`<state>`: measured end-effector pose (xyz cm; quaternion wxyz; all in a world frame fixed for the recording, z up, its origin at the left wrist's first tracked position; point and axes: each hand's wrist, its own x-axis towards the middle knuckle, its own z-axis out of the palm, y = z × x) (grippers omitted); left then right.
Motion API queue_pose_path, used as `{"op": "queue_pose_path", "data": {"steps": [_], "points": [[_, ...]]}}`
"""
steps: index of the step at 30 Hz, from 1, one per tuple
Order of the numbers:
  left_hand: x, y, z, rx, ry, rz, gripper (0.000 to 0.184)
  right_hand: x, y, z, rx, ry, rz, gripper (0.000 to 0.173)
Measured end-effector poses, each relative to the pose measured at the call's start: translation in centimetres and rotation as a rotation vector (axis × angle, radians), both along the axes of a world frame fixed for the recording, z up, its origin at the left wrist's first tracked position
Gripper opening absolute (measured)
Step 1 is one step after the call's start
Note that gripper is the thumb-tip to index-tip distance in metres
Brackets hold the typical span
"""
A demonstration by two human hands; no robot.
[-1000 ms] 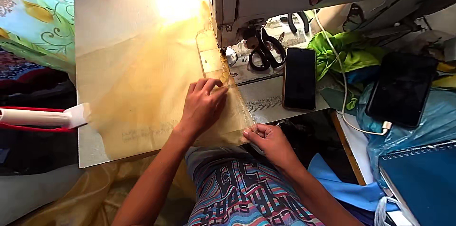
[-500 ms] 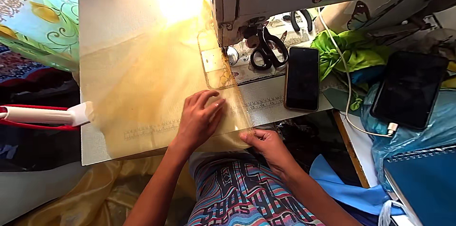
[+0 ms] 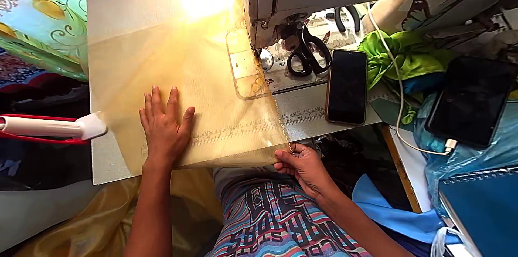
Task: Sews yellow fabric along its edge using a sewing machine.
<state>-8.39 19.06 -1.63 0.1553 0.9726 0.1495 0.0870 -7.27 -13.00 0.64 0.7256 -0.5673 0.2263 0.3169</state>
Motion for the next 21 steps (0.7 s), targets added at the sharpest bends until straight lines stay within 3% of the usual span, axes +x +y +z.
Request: {"op": "queue_pose_path", "data": {"steps": [3,7,13,17,21], "points": [[0.6,-0.9,0.4,0.019,0.005,-0.037,0.077,-0.6,-0.4,-0.3,0.001,-0.09,0.014,0.005],[1.3,-4.1,1.6,-0.055,-0.108,-0.198,0.052,-1.1,-0.9,-0.3,-0.01,-0.124,0.013,0.012],[2.7,-10.6,2.0,-0.182,-0.269,-0.548,0.023,-1.0,-0.7,0.0,-0.083,-0.146,-0.016,0.008],[3.7,-11.8,0.8,-0.154,-0.288,-0.75,0.023,-1.5,-1.0,-0.3,-0.139,-0.263,0.027,0.01],[4.0,-11.7,-0.4,-0.1,-0.296,-0.833,0.027,-1.9,-1.3,-0.5,-0.262,-0.418,0.112,0.014]]}}
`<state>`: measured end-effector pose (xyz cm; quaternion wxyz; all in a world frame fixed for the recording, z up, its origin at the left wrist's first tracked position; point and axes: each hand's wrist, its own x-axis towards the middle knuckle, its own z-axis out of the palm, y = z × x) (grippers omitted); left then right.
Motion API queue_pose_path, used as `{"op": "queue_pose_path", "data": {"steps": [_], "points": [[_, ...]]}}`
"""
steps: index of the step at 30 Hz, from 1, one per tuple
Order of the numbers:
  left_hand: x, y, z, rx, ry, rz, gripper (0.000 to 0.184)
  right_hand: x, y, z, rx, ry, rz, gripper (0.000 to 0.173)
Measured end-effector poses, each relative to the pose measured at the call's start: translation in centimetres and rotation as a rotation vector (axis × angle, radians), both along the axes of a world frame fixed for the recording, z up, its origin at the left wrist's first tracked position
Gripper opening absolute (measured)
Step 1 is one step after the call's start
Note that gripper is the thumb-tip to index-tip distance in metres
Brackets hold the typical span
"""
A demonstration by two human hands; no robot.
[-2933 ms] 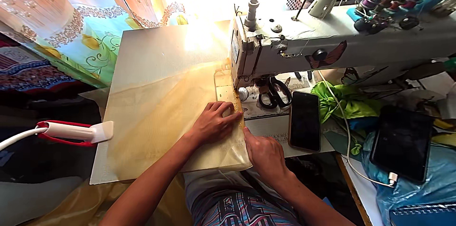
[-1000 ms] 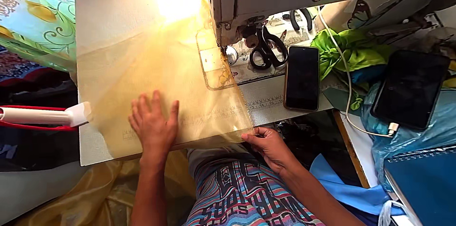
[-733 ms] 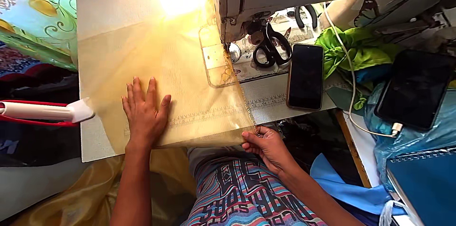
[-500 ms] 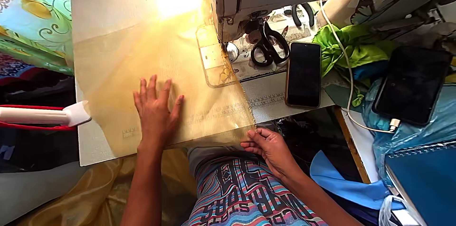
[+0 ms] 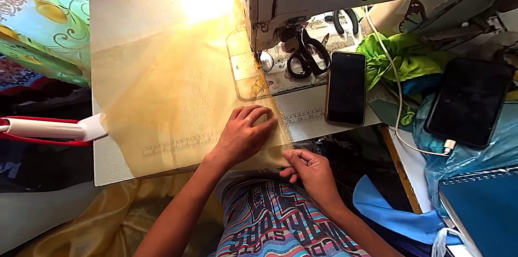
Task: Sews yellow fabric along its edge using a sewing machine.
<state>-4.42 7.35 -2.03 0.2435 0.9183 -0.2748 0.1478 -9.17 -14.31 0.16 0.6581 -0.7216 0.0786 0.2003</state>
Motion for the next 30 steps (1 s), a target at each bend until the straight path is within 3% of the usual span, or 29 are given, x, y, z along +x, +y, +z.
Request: {"op": "queue_pose_path", "data": {"steps": [2,6,9,19,30], "points": [[0.0,0.1,-0.4,0.009,-0.03,-0.011,0.028,-0.6,0.0,-0.6,-0.175,-0.205,0.04,0.018],[-0.3,0.1,-0.4,0.073,-0.063,-0.008,0.03,-1.3,-0.2,-2.7,-0.576,-0.823,0.098,0.031],[-0.3,0.0,-0.3,0.099,-0.117,-0.013,0.028,-0.9,-0.2,-3.0,-0.744,-1.082,0.136,0.028],[-0.3,-0.1,-0.3,0.022,-0.192,-0.129,0.02,-0.1,-0.4,-2.0,-0.904,-1.135,0.281,0.029],[-0.6,0.4,-0.1,0.095,-0.111,-0.122,0.032,0.4,-0.4,-1.6,-0.904,-1.151,0.327,0.031]]}}
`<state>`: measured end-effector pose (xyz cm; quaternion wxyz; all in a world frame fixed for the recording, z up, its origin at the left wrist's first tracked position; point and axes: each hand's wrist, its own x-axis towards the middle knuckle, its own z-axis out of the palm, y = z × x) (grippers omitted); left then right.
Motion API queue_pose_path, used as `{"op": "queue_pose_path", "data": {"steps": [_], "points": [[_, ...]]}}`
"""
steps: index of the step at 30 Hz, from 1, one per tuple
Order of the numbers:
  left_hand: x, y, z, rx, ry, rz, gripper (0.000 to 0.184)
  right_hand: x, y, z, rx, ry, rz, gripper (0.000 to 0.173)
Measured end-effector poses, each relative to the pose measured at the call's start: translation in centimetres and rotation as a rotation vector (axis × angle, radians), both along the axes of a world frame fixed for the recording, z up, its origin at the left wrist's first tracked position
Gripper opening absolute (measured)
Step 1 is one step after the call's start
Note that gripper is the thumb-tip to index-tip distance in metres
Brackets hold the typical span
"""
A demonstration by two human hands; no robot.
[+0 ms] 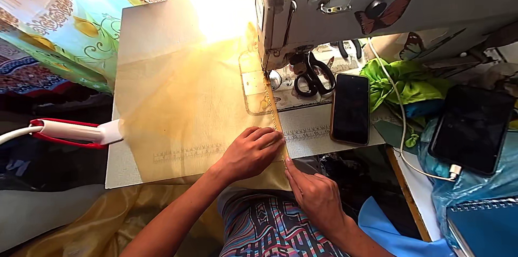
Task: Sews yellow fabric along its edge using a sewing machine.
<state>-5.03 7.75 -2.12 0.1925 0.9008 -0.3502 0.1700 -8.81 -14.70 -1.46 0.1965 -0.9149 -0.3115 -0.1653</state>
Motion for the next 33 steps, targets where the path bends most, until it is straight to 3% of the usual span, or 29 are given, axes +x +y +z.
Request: {"op": "queue_pose_path", "data": {"steps": [33], "points": [[6.8,4.4,0.1,0.051,-0.03,-0.072,0.037,5.9,4.3,1.6,-0.055,0.117,-0.071,0.034]]}}
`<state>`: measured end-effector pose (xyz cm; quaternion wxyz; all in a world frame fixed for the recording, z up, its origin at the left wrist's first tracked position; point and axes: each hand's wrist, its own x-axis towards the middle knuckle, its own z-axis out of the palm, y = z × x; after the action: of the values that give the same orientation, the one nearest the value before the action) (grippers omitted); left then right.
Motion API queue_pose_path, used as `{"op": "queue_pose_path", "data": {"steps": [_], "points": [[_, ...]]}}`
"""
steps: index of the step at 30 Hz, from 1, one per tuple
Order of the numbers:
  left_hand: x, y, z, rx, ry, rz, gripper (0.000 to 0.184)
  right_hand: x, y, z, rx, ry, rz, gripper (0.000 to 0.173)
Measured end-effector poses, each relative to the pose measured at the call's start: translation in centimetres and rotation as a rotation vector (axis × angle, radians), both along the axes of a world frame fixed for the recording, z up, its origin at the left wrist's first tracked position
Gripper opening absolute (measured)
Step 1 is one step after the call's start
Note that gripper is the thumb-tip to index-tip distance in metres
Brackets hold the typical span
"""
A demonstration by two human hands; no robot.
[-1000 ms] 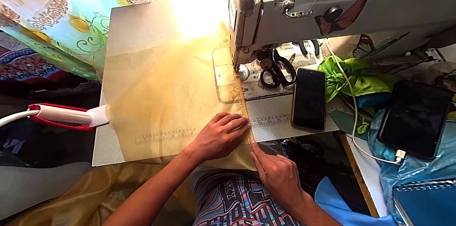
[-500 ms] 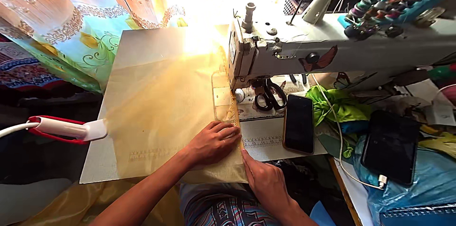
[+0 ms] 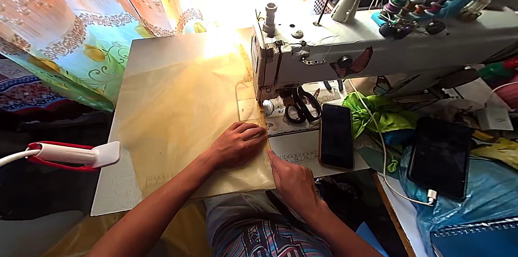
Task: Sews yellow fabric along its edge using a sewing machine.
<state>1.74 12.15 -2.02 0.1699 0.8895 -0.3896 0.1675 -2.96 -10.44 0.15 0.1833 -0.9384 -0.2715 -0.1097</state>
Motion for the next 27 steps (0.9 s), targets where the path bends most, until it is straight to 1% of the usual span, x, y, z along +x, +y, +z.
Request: {"op": "queue_pose_path", "data": {"steps": [4,9,11,13,16,18,20,24,27], "points": [[1.1,0.4,-0.2,0.015,-0.025,-0.005,0.037,0.7,0.6,0.2,-0.021,0.025,-0.029,0.036],[2.0,0.6,0.2,0.048,-0.055,-0.02,0.036,1.4,1.5,0.4,-0.046,0.064,-0.058,0.035],[1.1,-0.3,1.0,0.066,-0.068,0.03,0.033,1.5,1.7,0.6,-0.066,0.099,-0.066,0.034],[-0.6,-2.1,1.3,0.015,-0.048,0.121,0.028,1.6,1.8,0.8,-0.071,0.118,-0.076,0.034],[-2.8,-4.0,0.8,-0.048,0.044,0.285,0.034,1.6,1.5,0.9,-0.028,0.166,-0.065,0.032],[-3.3,-4.1,0.0,-0.039,0.045,0.319,0.036,1.2,0.3,0.8,0.092,0.143,-0.047,0.031],[-3.4,-3.9,-0.5,-0.019,0.028,0.325,0.038,0.7,-1.7,1.0,0.177,0.06,-0.078,0.032],[-3.3,-3.6,-0.7,-0.016,0.032,0.313,0.04,1.8,-7.1,2.1,0.089,-0.012,-0.274,0.042],[-3.3,-3.7,-0.6,-0.022,0.056,0.307,0.04,3.8,-8.7,1.6,0.063,-0.028,-0.351,0.045]]}}
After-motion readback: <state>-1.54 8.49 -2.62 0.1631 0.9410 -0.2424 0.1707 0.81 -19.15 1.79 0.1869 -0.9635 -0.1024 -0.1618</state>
